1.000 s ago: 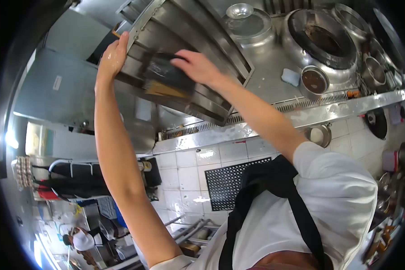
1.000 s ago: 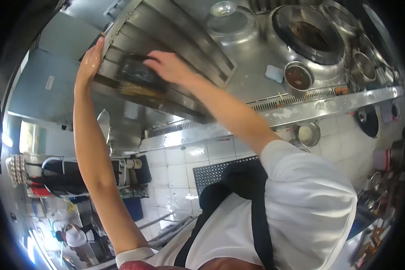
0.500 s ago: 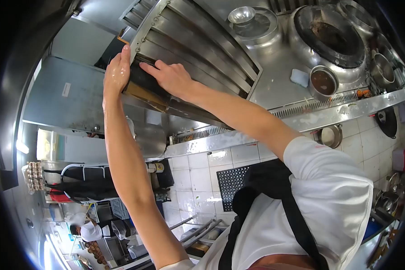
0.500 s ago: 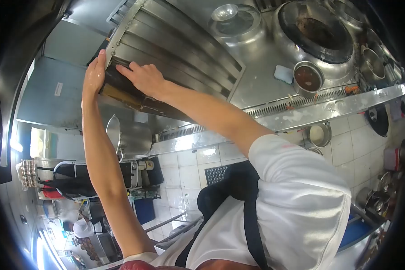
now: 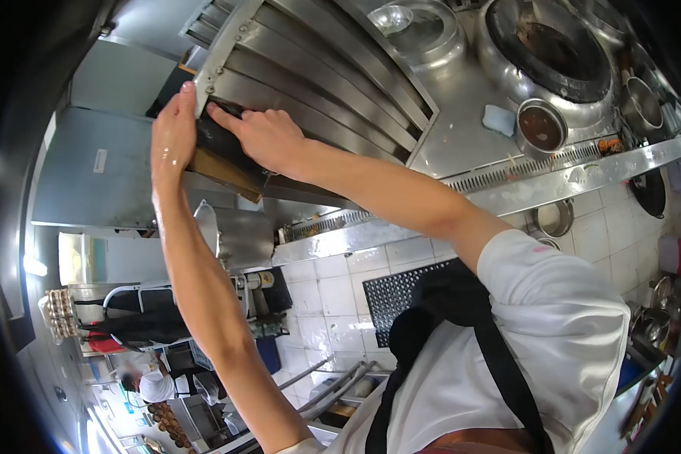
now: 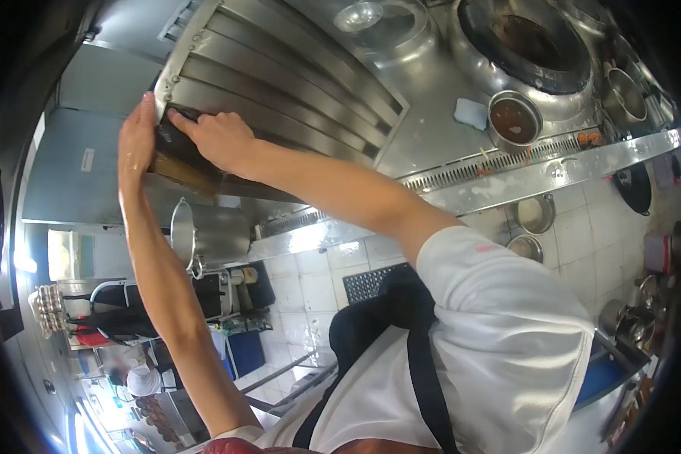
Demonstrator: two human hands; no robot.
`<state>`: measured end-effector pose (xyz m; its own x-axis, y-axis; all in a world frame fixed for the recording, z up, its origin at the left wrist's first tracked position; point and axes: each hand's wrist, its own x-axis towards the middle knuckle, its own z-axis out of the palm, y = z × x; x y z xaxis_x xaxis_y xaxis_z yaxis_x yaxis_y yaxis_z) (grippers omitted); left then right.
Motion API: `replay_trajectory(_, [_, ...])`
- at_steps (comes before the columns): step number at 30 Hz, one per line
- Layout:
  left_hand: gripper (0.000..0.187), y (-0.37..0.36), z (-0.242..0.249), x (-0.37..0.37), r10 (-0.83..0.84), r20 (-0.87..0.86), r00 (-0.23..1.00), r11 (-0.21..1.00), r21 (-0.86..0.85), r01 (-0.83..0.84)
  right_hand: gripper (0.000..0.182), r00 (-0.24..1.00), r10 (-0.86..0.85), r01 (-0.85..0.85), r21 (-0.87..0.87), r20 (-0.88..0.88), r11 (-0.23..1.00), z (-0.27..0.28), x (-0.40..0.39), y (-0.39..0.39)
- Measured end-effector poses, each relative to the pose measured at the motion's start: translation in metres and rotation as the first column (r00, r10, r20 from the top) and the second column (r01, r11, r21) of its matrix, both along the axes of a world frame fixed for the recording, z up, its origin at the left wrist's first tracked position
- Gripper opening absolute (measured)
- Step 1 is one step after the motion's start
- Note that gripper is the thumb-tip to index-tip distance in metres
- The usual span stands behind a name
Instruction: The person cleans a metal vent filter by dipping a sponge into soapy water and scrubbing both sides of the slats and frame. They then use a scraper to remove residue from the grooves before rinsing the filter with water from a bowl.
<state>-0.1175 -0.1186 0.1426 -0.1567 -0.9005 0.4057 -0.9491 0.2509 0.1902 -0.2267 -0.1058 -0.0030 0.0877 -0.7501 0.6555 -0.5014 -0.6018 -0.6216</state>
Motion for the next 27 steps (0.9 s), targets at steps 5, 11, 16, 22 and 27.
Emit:
replay_trajectory(5, [0.069, 0.010, 0.004, -0.006, 0.072, 0.033, 0.997, 0.996, 0.043, -0.073, 0.062, 1.000, 0.001, -0.002, 0.036, 0.012, 0.999, -0.010, -0.005, 0.005])
replay_trajectory(11, [0.070, -0.002, 0.001, -0.002, -0.012, 0.027, 1.000, 1.000, 0.011, 0.011, 0.066, 1.000, -0.018, 0.019, -0.056, 0.023, 0.998, -0.017, -0.002, 0.002])
replay_trajectory(16, [0.070, 0.002, 0.001, -0.002, 0.025, 0.048, 0.999, 0.999, 0.048, -0.027, 0.064, 0.993, 0.088, -0.087, 0.016, -0.074, 0.996, 0.010, -0.013, 0.003])
replay_trajectory(22, [0.067, -0.001, 0.002, 0.001, 0.059, 0.082, 0.995, 0.996, 0.064, -0.065, 0.051, 0.993, -0.066, 0.058, -0.082, -0.096, 0.995, -0.052, -0.007, -0.002])
replay_trajectory(27, [0.068, -0.014, -0.005, 0.018, 0.019, 0.031, 0.999, 0.996, 0.088, -0.022, 0.061, 0.987, -0.030, 0.020, -0.063, -0.156, 0.998, -0.011, 0.015, -0.014])
